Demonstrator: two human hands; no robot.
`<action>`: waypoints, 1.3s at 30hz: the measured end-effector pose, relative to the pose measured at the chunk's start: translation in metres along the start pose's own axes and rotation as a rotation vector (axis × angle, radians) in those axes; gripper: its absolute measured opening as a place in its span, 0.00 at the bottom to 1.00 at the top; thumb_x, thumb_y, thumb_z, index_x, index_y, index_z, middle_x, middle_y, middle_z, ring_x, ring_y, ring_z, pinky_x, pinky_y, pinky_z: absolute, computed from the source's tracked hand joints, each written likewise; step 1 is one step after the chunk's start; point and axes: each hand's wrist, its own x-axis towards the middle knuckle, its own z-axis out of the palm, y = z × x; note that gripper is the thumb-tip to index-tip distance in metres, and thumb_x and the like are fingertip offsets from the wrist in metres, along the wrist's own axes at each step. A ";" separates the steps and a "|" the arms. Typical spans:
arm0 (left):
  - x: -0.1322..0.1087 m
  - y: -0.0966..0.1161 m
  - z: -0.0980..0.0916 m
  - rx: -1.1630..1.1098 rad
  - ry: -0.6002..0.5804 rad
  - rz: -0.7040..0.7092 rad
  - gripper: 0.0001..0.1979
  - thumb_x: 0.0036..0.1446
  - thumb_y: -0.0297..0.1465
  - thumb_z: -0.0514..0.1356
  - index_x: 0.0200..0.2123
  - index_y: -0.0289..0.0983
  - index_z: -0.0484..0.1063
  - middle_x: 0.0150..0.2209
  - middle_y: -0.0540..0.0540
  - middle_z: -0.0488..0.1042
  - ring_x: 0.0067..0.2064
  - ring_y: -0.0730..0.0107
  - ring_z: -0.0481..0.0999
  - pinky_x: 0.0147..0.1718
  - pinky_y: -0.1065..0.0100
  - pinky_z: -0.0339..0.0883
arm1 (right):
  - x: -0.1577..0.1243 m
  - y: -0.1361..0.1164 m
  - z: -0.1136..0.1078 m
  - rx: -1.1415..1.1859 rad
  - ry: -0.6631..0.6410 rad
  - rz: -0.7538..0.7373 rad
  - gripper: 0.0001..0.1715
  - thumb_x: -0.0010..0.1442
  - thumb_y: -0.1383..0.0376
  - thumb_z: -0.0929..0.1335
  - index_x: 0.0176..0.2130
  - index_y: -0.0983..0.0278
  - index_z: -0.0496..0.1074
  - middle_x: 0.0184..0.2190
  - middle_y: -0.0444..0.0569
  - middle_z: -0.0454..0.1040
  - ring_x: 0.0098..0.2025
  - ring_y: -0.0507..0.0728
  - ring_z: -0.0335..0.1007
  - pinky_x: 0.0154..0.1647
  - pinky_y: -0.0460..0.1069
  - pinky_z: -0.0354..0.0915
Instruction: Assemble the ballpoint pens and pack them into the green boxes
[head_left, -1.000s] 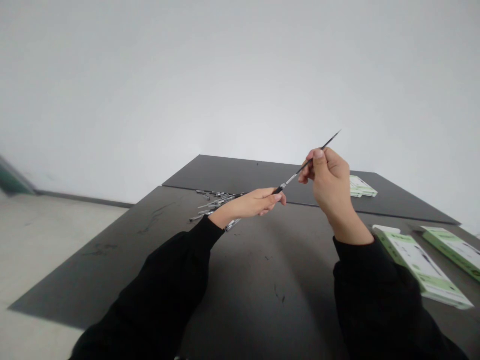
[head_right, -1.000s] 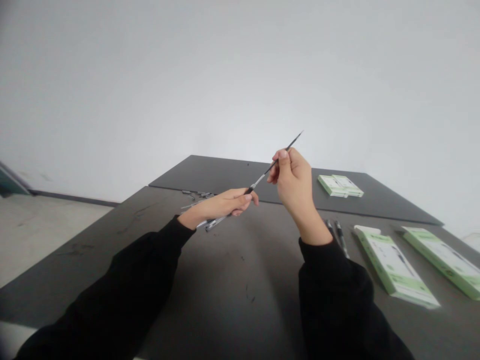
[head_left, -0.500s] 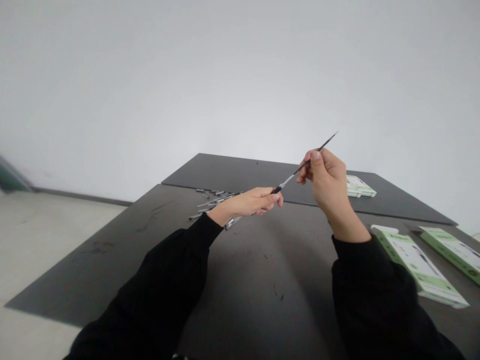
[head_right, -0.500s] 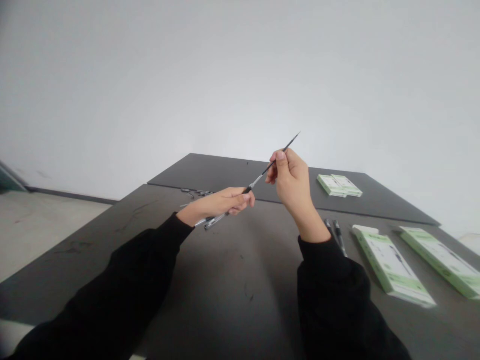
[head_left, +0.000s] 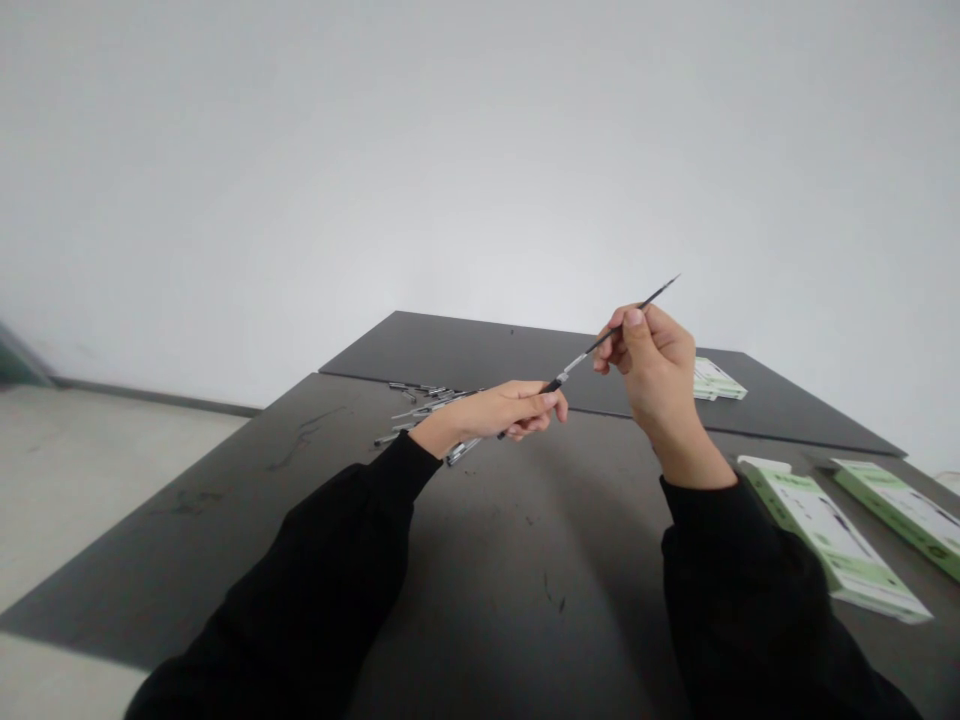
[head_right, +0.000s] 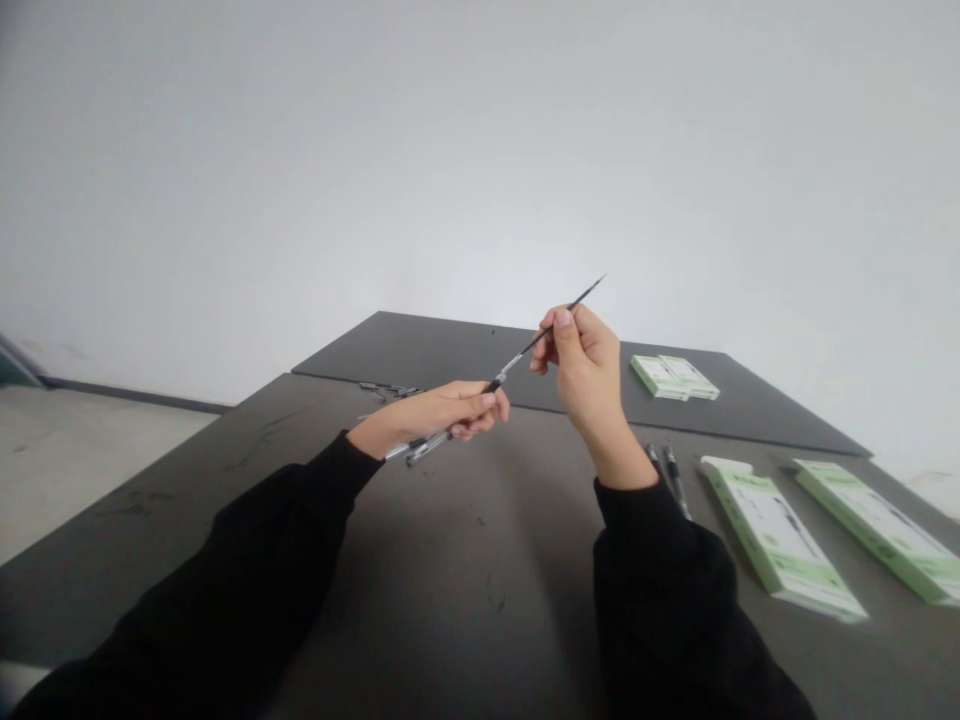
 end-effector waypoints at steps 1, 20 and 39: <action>0.000 0.001 0.000 0.009 -0.001 -0.002 0.17 0.67 0.44 0.51 0.39 0.35 0.67 0.26 0.54 0.58 0.23 0.79 0.55 0.21 0.74 0.49 | 0.000 -0.001 0.000 0.001 -0.003 0.000 0.22 0.62 0.46 0.68 0.33 0.61 0.68 0.20 0.39 0.67 0.20 0.48 0.64 0.20 0.44 0.63; -0.004 0.003 -0.003 -0.163 -0.105 -0.022 0.19 0.64 0.45 0.55 0.40 0.34 0.69 0.23 0.56 0.56 0.20 0.81 0.46 0.18 0.74 0.41 | -0.001 -0.012 -0.005 -0.033 -0.078 -0.033 0.22 0.63 0.46 0.67 0.33 0.61 0.68 0.19 0.39 0.69 0.19 0.48 0.66 0.21 0.45 0.64; -0.034 0.051 -0.040 -0.125 0.407 0.195 0.13 0.68 0.41 0.51 0.39 0.37 0.67 0.21 0.57 0.54 0.17 0.81 0.51 0.17 0.76 0.46 | -0.006 0.016 0.009 -0.293 -0.333 0.169 0.18 0.66 0.57 0.64 0.49 0.64 0.74 0.28 0.42 0.70 0.27 0.50 0.64 0.30 0.47 0.64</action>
